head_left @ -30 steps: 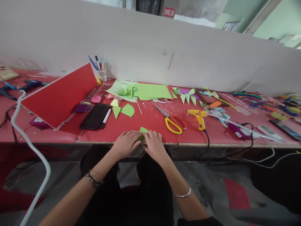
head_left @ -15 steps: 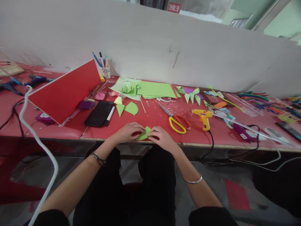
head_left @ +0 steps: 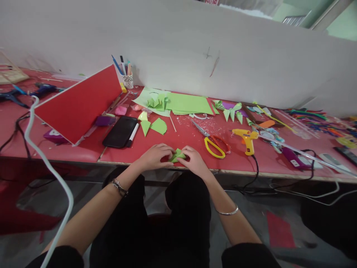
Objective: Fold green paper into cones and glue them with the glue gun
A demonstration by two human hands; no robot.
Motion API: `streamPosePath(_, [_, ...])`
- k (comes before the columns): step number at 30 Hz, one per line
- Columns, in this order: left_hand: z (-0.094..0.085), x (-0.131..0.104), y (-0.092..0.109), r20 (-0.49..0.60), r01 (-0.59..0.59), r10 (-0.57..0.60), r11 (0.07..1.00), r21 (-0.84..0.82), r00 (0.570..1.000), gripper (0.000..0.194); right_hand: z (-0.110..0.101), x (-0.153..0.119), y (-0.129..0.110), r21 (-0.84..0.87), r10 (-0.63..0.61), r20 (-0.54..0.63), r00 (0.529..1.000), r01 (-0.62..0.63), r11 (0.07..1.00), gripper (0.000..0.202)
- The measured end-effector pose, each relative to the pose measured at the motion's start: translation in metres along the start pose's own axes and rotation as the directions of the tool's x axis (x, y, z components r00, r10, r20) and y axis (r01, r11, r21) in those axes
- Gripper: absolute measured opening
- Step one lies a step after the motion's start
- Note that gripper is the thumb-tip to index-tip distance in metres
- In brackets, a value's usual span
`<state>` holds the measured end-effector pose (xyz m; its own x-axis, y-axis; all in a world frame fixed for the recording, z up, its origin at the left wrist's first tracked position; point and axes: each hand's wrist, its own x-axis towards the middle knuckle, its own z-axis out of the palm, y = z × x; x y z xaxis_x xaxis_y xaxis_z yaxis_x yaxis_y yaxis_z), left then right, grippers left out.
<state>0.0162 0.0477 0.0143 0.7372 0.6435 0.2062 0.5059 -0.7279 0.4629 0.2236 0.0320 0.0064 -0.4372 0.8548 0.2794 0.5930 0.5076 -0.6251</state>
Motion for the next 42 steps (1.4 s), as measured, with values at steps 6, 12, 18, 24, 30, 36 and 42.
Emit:
streamPosePath(6, [0.0022,-0.0007,0.0007,-0.017,-0.005,0.006,1.0,0.018,1.0,0.02,0.0007,-0.0002,-0.0025,-0.041,0.043,0.004,0.999,-0.042,0.998,0.022])
streamPosePath(12, [0.0034,-0.0019,-0.001,-0.037,-0.019,0.021,0.999,0.031,0.999,0.019,0.0018,-0.0004,-0.0043,-0.092,0.058,-0.005,0.998,-0.059,0.994,0.021])
streamPosePath(18, [0.0051,-0.0022,0.0011,-0.056,-0.009,0.012,0.999,0.051,0.998,0.024,0.0048,-0.0008,-0.0027,-0.122,0.059,-0.008,0.998,-0.06,0.991,0.02])
streamPosePath(24, [0.0065,-0.0014,0.0047,-0.084,0.014,-0.009,0.999,0.05,0.996,0.026,0.0062,-0.0008,-0.0041,-0.163,0.068,-0.023,0.997,-0.07,0.984,0.019])
streamPosePath(30, [0.008,-0.0026,0.006,-0.07,0.054,-0.05,0.997,0.047,0.996,0.021,0.0065,-0.0016,-0.0055,-0.199,0.09,-0.058,0.994,-0.1,0.975,0.022])
streamPosePath(36, [0.004,-0.0071,0.0047,-0.025,0.078,-0.078,0.997,0.017,0.997,0.014,0.0071,-0.0009,-0.0057,-0.204,0.103,-0.063,0.993,-0.114,0.972,0.023])
streamPosePath(42, [0.004,-0.0101,-0.0006,-0.044,0.019,-0.02,1.0,-0.02,0.999,0.017,-0.0016,-0.0041,-0.0033,-0.052,0.006,0.014,1.0,-0.005,0.999,0.012])
